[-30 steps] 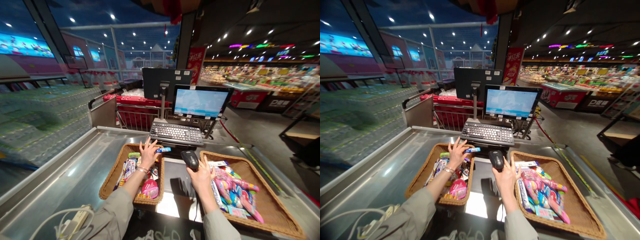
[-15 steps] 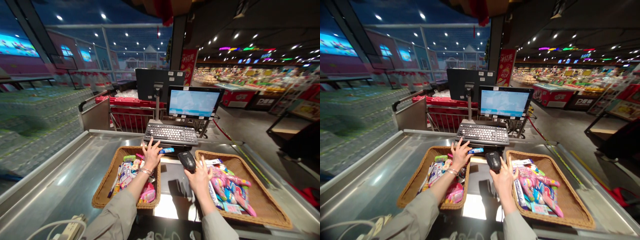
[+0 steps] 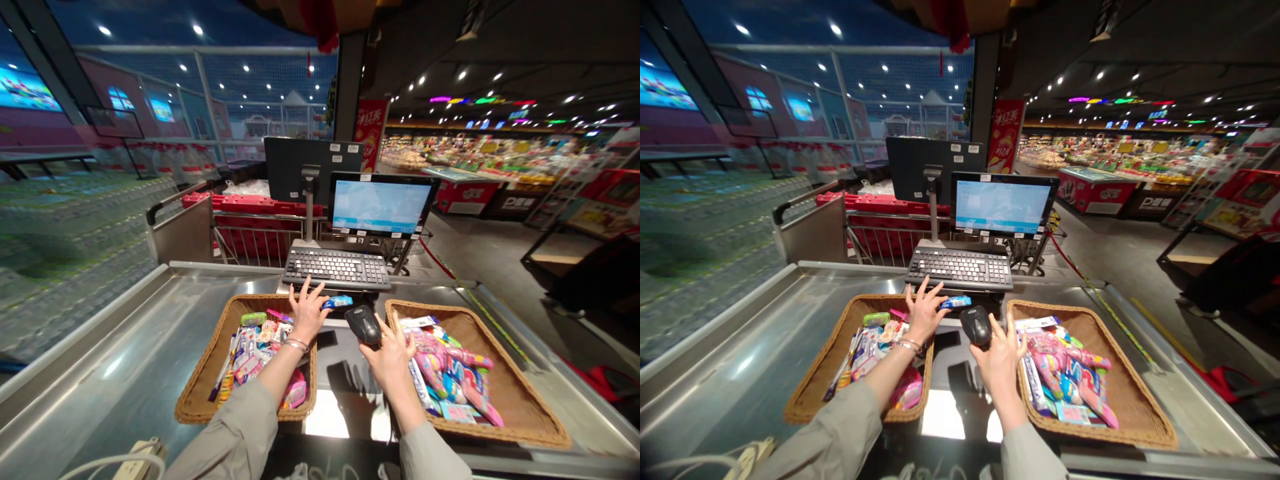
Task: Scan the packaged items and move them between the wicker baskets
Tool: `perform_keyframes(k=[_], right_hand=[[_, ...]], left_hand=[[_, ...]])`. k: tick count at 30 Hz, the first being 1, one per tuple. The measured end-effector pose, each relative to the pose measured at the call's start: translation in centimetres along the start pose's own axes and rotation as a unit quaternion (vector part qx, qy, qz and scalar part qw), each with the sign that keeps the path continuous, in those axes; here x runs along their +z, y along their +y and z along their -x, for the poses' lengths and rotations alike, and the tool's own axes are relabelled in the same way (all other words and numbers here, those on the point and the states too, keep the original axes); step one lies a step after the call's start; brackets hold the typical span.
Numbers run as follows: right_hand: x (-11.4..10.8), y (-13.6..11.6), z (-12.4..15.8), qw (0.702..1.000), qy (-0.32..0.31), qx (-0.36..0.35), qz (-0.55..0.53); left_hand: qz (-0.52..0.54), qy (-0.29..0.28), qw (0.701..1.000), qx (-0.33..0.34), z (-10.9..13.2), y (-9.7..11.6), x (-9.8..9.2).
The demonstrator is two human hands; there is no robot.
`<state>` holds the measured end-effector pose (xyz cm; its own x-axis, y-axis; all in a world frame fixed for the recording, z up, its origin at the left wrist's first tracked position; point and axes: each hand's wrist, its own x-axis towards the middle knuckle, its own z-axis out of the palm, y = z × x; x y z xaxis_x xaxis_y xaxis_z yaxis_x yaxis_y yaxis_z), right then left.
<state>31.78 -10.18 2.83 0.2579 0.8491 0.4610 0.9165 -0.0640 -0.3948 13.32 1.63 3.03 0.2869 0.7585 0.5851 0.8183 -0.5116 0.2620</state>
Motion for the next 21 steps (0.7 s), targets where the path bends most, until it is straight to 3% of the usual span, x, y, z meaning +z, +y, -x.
perform_keyframes(k=[21], right_hand=[[-0.63, -0.92, 0.2, 0.999, -0.016, -0.017, -0.029]], left_hand=[[-0.005, 0.003, 1.0, 0.011, 0.06, 0.01, 0.08]])
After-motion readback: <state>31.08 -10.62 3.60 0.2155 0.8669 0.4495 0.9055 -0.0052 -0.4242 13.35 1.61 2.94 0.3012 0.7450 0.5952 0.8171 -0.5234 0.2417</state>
